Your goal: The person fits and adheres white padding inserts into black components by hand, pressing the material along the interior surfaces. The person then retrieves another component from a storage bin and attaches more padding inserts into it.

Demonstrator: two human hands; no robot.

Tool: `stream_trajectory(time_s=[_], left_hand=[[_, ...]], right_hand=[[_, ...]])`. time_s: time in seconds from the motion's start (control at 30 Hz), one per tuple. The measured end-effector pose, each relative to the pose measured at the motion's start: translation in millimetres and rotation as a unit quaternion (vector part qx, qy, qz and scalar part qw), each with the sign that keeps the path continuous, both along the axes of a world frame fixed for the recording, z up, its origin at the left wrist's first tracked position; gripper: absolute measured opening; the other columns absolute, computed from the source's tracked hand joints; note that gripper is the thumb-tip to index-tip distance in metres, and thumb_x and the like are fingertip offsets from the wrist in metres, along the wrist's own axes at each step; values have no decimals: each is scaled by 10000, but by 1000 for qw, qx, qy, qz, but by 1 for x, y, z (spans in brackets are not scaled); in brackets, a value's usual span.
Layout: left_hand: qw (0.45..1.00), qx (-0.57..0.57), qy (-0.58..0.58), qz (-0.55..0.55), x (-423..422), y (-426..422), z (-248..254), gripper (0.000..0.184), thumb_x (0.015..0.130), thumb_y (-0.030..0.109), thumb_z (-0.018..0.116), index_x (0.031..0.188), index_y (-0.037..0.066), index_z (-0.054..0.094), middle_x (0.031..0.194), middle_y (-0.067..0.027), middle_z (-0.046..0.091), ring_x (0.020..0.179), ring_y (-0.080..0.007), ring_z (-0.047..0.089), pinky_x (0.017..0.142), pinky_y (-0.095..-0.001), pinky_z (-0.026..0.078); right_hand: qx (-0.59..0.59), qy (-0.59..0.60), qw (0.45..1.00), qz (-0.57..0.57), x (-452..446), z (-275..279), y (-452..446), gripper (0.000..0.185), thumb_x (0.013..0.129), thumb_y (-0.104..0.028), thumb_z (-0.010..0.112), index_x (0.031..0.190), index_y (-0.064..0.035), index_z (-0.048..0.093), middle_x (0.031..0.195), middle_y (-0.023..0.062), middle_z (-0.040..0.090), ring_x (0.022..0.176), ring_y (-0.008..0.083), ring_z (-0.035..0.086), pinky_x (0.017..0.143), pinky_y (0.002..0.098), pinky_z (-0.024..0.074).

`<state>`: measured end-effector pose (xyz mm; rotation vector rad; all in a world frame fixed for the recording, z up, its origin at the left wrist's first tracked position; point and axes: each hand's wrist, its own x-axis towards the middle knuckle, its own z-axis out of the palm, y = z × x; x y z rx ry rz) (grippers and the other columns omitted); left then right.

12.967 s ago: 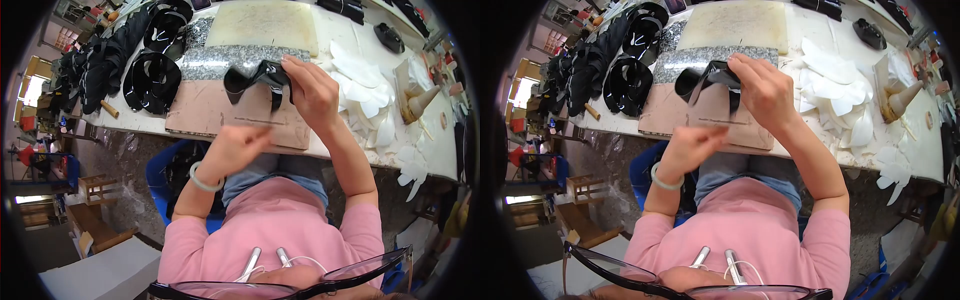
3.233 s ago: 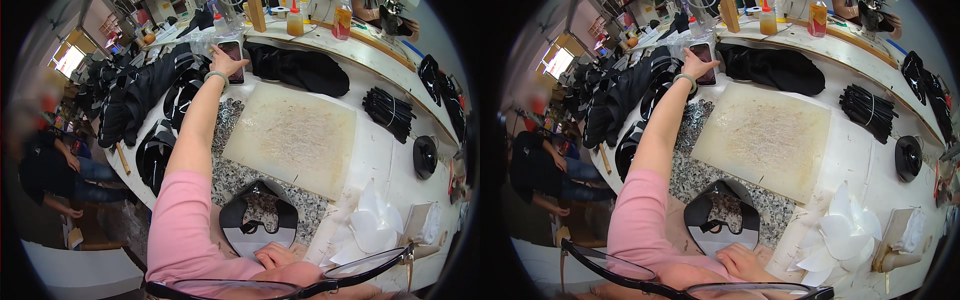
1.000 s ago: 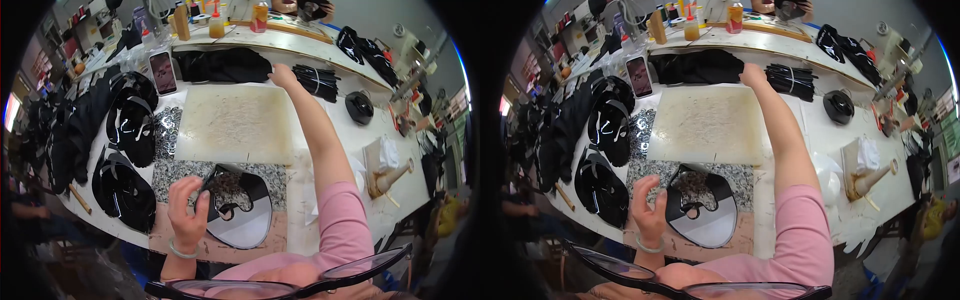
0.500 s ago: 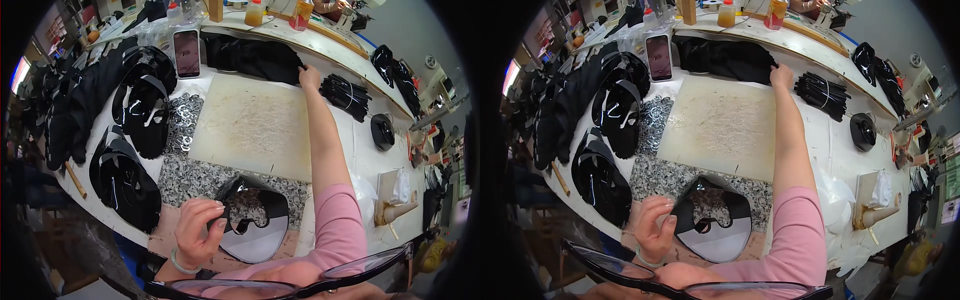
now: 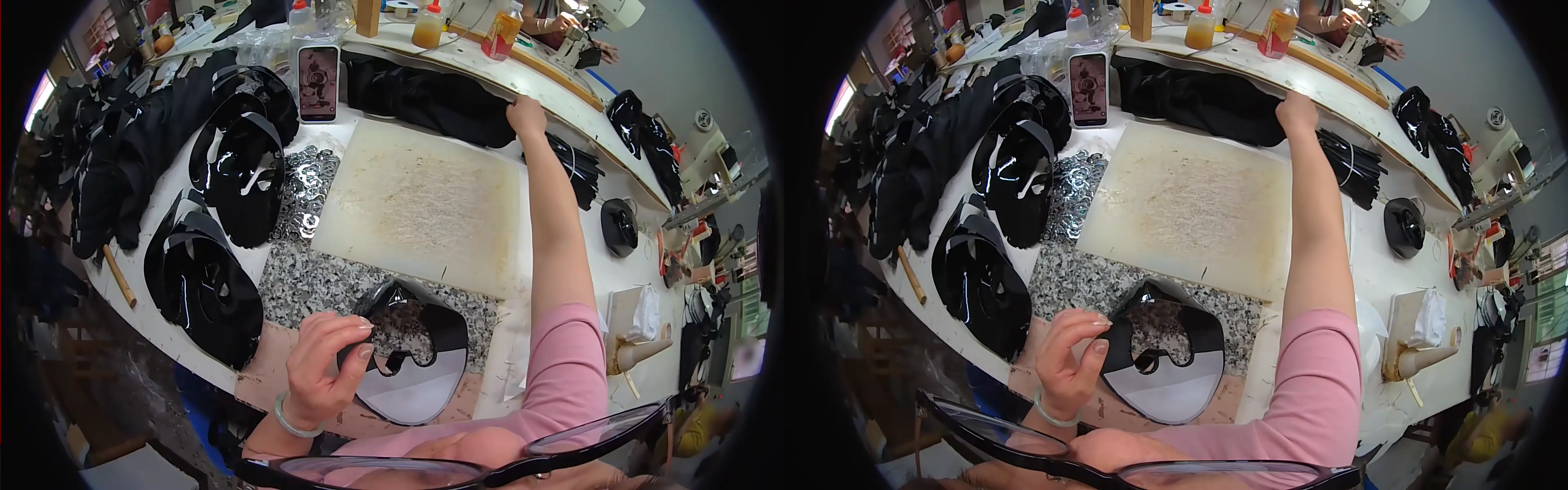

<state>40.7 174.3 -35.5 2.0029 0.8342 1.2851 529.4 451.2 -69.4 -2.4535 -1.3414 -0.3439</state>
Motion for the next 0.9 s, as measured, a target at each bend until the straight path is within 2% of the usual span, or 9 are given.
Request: stream_trajectory(time_s=[0.33,0.37,0.47,0.5,0.6,0.67,0.77,0.87,0.9], left_hand=[[1000,7,-7,12,3,0,-1,177,805,-3,684,979,11,655,969,-117,684,875,-269,646,823,-370,470],[1000,7,-11,14,3,0,-2,174,808,-2,683,979,11,655,968,-116,684,877,-267,647,823,-368,470],[999,11,-19,27,6,-2,-3,168,814,-1,680,979,14,658,965,-115,686,877,-264,648,819,-361,472],[999,15,-22,28,6,-1,-5,166,816,-1,679,980,15,659,964,-115,686,876,-263,648,816,-359,472],[999,27,-26,39,7,-2,-8,171,818,3,682,987,16,664,960,-113,689,872,-265,647,810,-352,472],[998,29,-31,48,9,-2,-10,167,831,7,673,997,12,667,957,-115,689,841,-252,650,809,-343,471],[997,35,-37,51,10,-1,-14,158,850,21,664,1007,11,665,949,-112,685,799,-224,652,770,-326,487],[997,-22,-66,23,13,0,-21,148,854,36,664,999,5,664,939,-106,679,799,-206,652,719,-309,501],[997,-20,-68,8,13,2,-23,170,891,57,642,1049,-4,653,934,-97,679,779,-170,657,676,-269,512]], right_hand=[[-160,-35,985,58,-47,69,-15,310,758,-213,554,970,-69,728,1001,159,711,987,337,670,823,430,534],[-136,-18,985,100,-50,78,-16,267,774,-190,562,925,-52,734,930,170,718,892,284,700,759,408,545],[-388,93,906,139,-69,102,-26,178,743,-181,624,744,-22,703,683,145,674,625,241,665,587,370,524],[-288,154,931,163,-61,106,-21,186,720,-162,661,613,-13,636,525,96,577,479,186,575,468,325,448],[-26,448,864,229,-59,143,-51,155,752,-173,660,745,-18,660,603,72,607,549,150,609,476,293,420],[-189,329,900,213,-62,156,-71,191,812,-203,648,888,-31,678,747,79,653,643,157,655,565,271,496],[-9,506,821,265,-67,178,-100,248,833,-202,647,981,-2,650,944,89,655,825,164,682,724,359,591],[-87,471,845,238,-91,199,-130,251,827,-188,652,980,11,644,901,77,644,912,160,671,795,393,593],[-40,470,847,246,-113,201,-146,154,836,-154,640,885,-9,616,782,31,600,646,123,609,594,289,583]])
